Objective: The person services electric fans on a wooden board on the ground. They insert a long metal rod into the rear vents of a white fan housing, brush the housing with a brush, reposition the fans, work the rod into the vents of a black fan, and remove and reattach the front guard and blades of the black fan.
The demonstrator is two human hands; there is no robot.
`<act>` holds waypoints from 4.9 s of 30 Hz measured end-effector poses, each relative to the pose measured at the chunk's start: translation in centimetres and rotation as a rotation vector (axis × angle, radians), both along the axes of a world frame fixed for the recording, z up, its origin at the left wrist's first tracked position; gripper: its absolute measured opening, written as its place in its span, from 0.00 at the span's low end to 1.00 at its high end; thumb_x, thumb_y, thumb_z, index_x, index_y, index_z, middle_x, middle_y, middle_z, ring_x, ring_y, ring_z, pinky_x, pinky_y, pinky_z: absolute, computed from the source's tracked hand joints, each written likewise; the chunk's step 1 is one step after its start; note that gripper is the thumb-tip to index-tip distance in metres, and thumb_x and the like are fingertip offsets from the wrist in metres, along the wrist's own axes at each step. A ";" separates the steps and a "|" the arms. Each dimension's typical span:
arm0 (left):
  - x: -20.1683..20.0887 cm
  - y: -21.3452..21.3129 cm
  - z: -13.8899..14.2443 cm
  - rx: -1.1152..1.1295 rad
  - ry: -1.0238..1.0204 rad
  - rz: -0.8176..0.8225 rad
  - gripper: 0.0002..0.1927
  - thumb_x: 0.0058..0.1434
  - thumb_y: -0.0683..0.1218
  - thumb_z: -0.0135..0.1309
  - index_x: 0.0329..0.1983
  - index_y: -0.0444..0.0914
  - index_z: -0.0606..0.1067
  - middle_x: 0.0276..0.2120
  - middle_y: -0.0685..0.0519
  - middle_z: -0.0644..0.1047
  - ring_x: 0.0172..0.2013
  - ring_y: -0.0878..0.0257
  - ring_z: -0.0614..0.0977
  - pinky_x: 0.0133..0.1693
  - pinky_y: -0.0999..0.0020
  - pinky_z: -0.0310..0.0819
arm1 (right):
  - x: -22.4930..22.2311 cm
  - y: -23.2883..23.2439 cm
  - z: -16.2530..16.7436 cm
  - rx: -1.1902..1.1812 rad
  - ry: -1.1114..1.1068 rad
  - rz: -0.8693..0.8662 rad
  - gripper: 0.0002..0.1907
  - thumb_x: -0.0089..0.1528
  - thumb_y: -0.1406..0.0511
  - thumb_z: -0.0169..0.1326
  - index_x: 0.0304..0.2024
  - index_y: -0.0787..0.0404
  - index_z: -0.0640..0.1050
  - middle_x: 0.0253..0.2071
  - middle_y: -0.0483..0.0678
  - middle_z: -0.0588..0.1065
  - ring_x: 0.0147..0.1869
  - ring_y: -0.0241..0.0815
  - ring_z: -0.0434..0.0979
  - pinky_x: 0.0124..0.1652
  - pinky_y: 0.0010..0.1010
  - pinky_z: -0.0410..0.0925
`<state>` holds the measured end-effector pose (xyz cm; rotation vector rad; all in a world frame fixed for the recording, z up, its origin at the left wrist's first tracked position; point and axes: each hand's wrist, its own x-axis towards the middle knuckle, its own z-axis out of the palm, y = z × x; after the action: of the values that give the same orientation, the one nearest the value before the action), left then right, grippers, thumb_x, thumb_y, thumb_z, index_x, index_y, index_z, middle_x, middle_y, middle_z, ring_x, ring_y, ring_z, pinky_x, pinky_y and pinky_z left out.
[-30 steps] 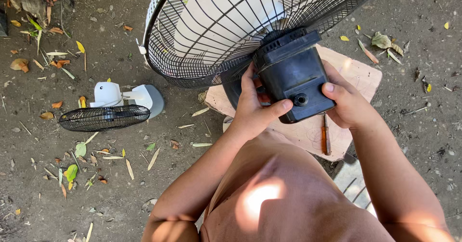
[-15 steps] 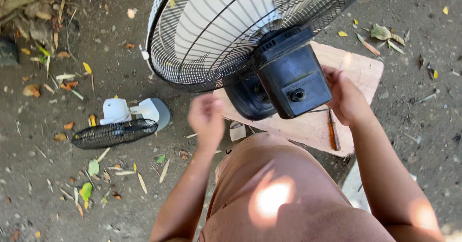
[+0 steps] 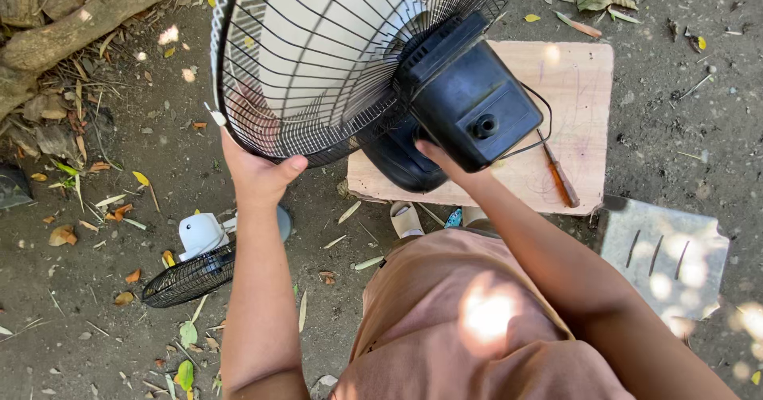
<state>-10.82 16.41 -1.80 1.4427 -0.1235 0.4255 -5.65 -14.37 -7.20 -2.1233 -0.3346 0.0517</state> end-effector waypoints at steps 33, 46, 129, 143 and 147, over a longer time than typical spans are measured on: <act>-9.5 -16.2 0.7 0.295 -0.079 0.109 0.42 0.54 0.67 0.62 0.63 0.38 0.65 0.61 0.46 0.66 0.61 0.55 0.70 0.65 0.57 0.64 | 6.2 -2.2 1.3 0.272 -0.096 -0.206 0.19 0.57 0.66 0.65 0.50 0.64 0.78 0.47 0.52 0.80 0.52 0.47 0.78 0.52 0.36 0.69; -8.9 -16.9 2.8 0.412 -0.060 0.005 0.30 0.57 0.56 0.65 0.55 0.38 0.69 0.49 0.47 0.74 0.52 0.54 0.77 0.58 0.61 0.71 | 9.6 -0.4 -0.4 0.724 0.253 -0.138 0.15 0.65 0.69 0.58 0.54 0.68 0.78 0.49 0.51 0.80 0.49 0.39 0.79 0.46 0.29 0.71; 8.5 0.1 1.1 0.047 0.086 -0.142 0.21 0.73 0.45 0.44 0.66 0.32 0.67 0.59 0.50 0.74 0.57 0.64 0.75 0.58 0.68 0.69 | -7.7 -17.6 9.1 0.446 -0.540 -0.493 0.18 0.80 0.62 0.51 0.67 0.66 0.66 0.55 0.44 0.71 0.54 0.29 0.69 0.55 0.19 0.65; 10.0 3.2 3.0 0.808 -0.215 -0.199 0.13 0.67 0.39 0.54 0.53 0.33 0.71 0.42 0.40 0.81 0.42 0.47 0.84 0.42 0.57 0.78 | -7.1 -11.9 5.9 0.954 0.007 -0.753 0.47 0.60 0.30 0.36 0.74 0.44 0.63 0.74 0.41 0.64 0.75 0.48 0.65 0.66 0.53 0.67; 10.6 2.7 3.0 0.958 -0.262 -0.151 0.13 0.65 0.40 0.55 0.50 0.33 0.70 0.39 0.39 0.80 0.39 0.40 0.82 0.39 0.49 0.76 | -6.9 -11.6 6.0 1.009 -0.059 -0.872 0.44 0.62 0.32 0.41 0.70 0.48 0.69 0.72 0.42 0.72 0.73 0.46 0.74 0.63 0.47 0.71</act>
<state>-0.25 19.14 1.23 2.2848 -0.7188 0.4495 -12.57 -26.00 -1.17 -1.1123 0.4759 -0.5683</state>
